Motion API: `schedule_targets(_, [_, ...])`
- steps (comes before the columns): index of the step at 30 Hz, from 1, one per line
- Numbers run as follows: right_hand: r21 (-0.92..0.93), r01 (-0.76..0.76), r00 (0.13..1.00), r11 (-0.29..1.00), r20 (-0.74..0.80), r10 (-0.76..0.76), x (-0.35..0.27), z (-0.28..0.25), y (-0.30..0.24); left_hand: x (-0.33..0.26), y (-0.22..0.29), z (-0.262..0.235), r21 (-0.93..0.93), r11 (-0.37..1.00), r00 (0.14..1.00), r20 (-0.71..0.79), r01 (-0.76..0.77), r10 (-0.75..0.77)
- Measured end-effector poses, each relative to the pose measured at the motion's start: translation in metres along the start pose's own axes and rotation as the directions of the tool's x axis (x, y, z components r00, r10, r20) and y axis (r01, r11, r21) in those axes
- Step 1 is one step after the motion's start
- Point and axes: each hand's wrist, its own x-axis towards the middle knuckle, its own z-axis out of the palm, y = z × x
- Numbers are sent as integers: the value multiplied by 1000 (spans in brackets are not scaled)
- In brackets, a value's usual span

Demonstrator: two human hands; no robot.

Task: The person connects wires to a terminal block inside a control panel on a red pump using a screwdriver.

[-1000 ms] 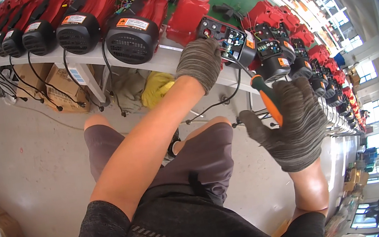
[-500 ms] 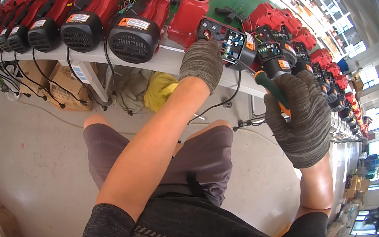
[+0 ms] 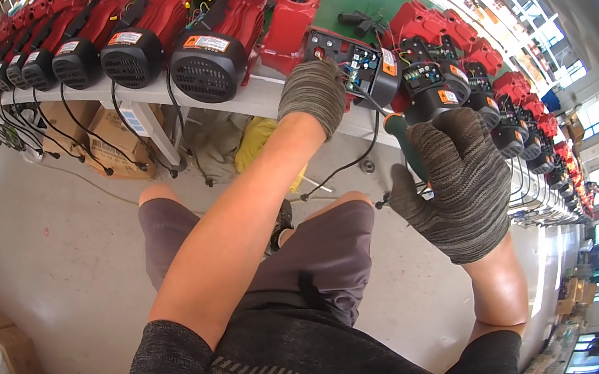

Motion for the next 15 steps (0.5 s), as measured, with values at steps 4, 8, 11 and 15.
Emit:
schedule_targets(4, [3,-135,987,991,90,135,-8,-3,-6,-8,10,-11,77,997,1000,6,8,-9])
schedule_targets(8, [-38,-156,978,987,136,160,-11,-4,-6,-3,15,-15,189,982,994,105,-1,-20])
schedule_targets(11, [-3,-132,989,991,73,132,-12,-1,-5,-2,19,-21,242,970,987,162,-22,-18])
schedule_targets(15, [15,-144,987,990,69,142,-14,0,-7,3,19,-17,408,906,973,231,-115,19])
